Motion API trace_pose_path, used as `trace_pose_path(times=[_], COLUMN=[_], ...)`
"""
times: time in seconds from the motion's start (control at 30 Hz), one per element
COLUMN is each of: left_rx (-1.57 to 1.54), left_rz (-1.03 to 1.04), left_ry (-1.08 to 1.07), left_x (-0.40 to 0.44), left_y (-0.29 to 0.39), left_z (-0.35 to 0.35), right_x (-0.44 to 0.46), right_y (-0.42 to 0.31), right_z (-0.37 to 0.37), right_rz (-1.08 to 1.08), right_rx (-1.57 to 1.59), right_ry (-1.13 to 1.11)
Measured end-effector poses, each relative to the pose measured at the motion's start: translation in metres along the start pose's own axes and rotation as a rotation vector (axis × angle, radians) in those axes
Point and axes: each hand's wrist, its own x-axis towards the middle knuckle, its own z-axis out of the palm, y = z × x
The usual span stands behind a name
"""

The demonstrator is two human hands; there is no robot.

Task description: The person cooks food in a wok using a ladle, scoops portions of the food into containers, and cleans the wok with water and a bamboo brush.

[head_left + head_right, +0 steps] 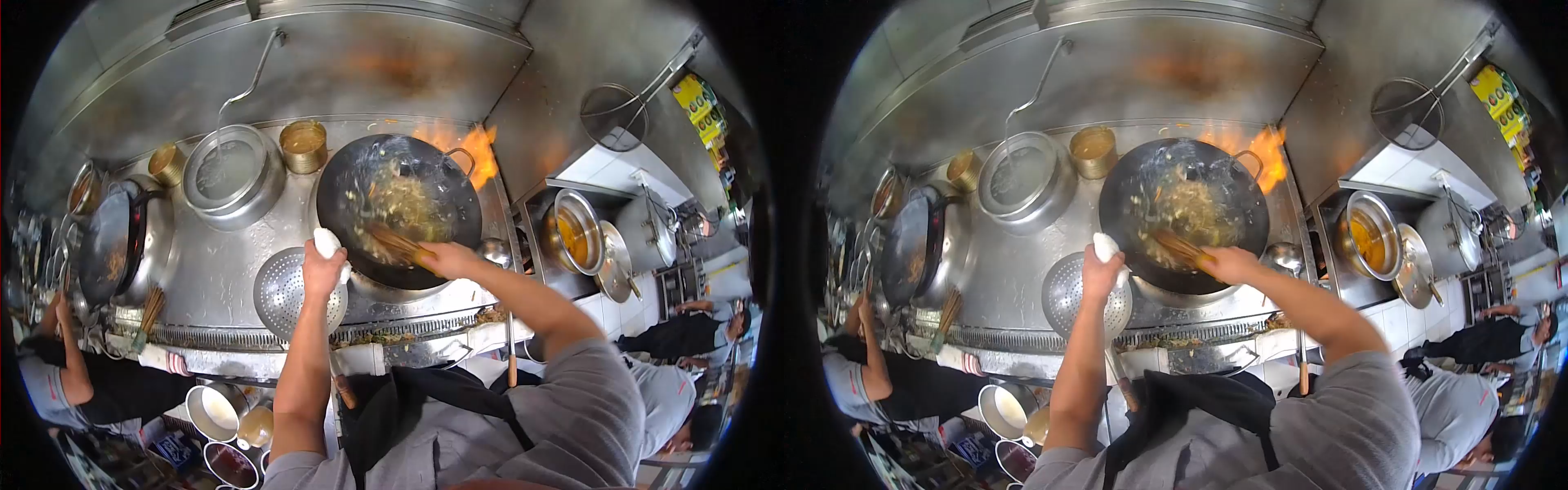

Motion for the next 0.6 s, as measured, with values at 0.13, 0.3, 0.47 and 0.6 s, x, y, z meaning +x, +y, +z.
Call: trace_pose_path(times=[0.13,0.3,0.47,0.6], left_rx=[-0.089,-0.201,-0.157,-0.217], left_rz=[-0.029,-0.201,-0.143,-0.090], left_ry=[-0.022,-0.254,-0.375,-0.272], left_x=[0.007,0.028,0.023,-0.034], left_y=[-0.002,0.003,-0.005,-0.007], left_z=[-0.001,-0.010,-0.012,-0.010], right_x=[-0.008,0.134,0.083,-0.025], right_y=[0.075,0.029,-0.034,0.020], right_z=[-0.082,-0.079,0.021,-0.001], right_rz=[0.053,0.097,-0.043,-0.242], right_rx=[-0.381,-0.284,0.166,0.184], right_ry=[-0.056,0.348,0.491,0.163])
